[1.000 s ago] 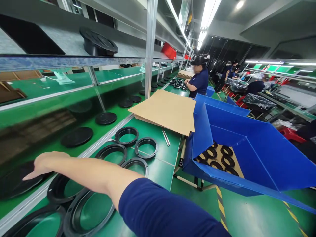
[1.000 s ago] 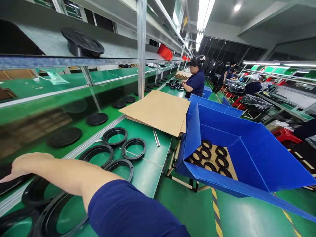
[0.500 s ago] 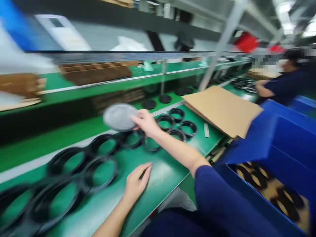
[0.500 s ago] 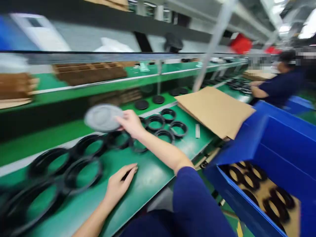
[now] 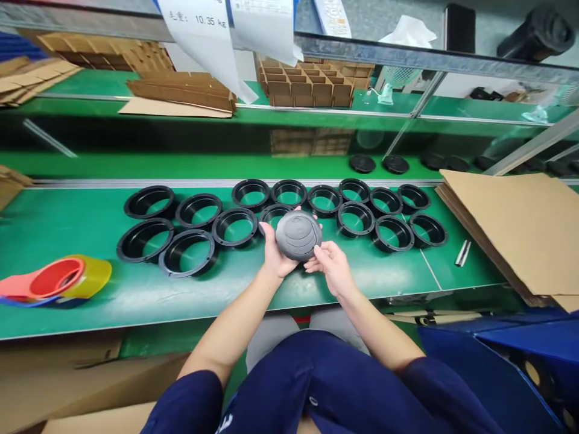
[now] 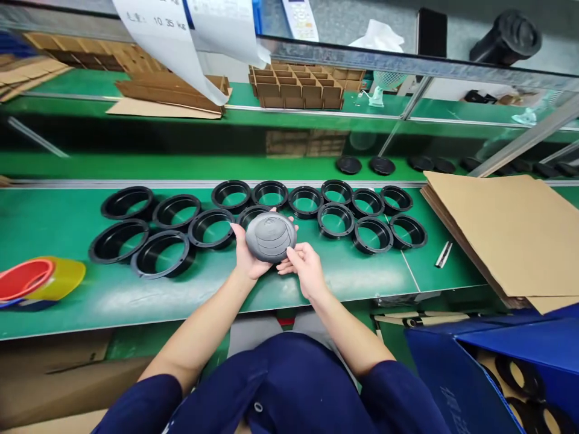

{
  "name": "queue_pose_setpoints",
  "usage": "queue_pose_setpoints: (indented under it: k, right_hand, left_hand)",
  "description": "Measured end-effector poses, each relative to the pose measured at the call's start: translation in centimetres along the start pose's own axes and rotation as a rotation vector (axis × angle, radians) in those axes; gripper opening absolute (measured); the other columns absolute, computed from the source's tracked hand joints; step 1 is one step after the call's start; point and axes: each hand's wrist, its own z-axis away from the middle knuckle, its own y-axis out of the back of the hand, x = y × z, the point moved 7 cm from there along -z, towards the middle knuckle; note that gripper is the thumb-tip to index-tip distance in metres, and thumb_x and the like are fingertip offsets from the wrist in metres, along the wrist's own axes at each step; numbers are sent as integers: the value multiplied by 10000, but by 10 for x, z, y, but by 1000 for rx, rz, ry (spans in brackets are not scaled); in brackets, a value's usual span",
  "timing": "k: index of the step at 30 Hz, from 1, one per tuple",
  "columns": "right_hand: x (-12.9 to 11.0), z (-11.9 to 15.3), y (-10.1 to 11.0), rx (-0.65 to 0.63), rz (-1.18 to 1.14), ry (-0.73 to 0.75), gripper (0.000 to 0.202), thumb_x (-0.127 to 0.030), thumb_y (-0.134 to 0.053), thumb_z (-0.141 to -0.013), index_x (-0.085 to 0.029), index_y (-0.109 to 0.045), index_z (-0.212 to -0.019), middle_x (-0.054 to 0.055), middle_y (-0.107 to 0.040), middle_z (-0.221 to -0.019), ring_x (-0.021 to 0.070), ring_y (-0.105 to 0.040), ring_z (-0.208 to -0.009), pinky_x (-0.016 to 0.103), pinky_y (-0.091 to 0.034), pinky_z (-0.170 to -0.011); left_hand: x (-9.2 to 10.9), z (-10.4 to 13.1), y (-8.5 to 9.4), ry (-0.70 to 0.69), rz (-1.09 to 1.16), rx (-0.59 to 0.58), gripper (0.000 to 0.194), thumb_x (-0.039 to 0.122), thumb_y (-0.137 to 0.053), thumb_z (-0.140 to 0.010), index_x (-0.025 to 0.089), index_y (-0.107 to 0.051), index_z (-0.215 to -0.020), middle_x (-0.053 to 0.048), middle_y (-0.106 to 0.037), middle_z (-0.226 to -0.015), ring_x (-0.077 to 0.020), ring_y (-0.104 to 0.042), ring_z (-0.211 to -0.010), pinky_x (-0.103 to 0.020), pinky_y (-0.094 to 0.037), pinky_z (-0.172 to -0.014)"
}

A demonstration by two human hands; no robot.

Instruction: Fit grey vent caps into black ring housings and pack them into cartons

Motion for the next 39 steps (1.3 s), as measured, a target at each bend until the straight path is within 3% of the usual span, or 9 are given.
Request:
queue_pose_setpoints:
  k: [2,4,6,8,10,13,19,28,39]
  right_hand:
    - [-2,-1,4,-10,45,2,520,-641,-808,-784,-209,-551,-914,31,-700,-729,198,-722,-646,293,-621,-574]
    - [-11,-2,11,3,174,51,491,-648,-749,-832,-206,-556,-924,31,-685,-742,200,-701,-650,317,-609,-583]
    - [-34,-1,23,118,423,245,442,-625,-675,-896,-200,-593,-984,45,-667,-828,204,-673,-732,363,-609,-667]
    - [-63,4,25,223,740,526,401,-569,-584,-970,-205,-661,-1121,84,-639,-995,237,-627,-935,449,-584,-867]
    - [-79,5,13,170,1017,731,396,-503,-511,-1022,-250,-700,-1261,115,-578,-1196,285,-522,-1170,529,-474,-1067]
    - [-77,-3,0,8,1214,828,395,-468,-477,-1049,-311,-719,-1319,108,-480,-1375,326,-376,-1317,558,-357,-1171]
    - [-71,-17,9,-41,1048,756,563,-558,-322,-1093,-262,-800,-1114,106,-540,-1340,301,-403,-1305,527,-365,-1172]
    - [-78,-14,35,1,810,573,615,-616,-283,-1091,-251,-768,-1183,99,-590,-1318,255,-490,-1315,468,-381,-1188]
    - [-68,-3,40,-38,826,616,549,-577,-317,-1096,-276,-743,-1270,99,-573,-1359,268,-453,-1349,499,-381,-1189]
  left_hand:
    - [3,1,1,2,1,-27,1129,920,-653,-668,254,-427,-1552,-145,-526,-1540,-397,-442,-1462,-590,-380,-1200]
    - [4,0,5,-9,29,-11,1078,802,-767,-676,223,-458,-1532,-151,-521,-1543,-395,-414,-1482,-574,-360,-1219]
    - [3,-2,7,0,92,10,942,716,-758,-760,216,-487,-1512,-147,-542,-1526,-385,-425,-1477,-575,-361,-1217]
    - [0,-3,7,35,149,6,842,722,-667,-846,219,-505,-1502,-145,-574,-1496,-385,-464,-1449,-594,-385,-1194]
    - [-6,-4,6,86,178,-5,837,778,-581,-875,218,-520,-1493,-145,-601,-1466,-384,-502,-1419,-591,-409,-1177]
    - [-13,-4,6,112,180,12,882,831,-542,-856,206,-544,-1478,-145,-622,-1440,-375,-530,-1395,-559,-425,-1177]
    - [-24,-1,1,227,130,3,932,869,-481,-847,211,-517,-1506,-156,-634,-1413,-390,-557,-1363,-609,-433,-1153]
    - [-29,-6,5,335,140,7,1043,951,-361,-793,212,-483,-1519,-212,-636,-1382,-457,-581,-1306,-745,-468,-1009]
    - [-36,-4,6,397,185,35,1011,933,-330,-829,208,-499,-1512,-216,-625,-1402,-457,-570,-1321,-757,-420,-1057]
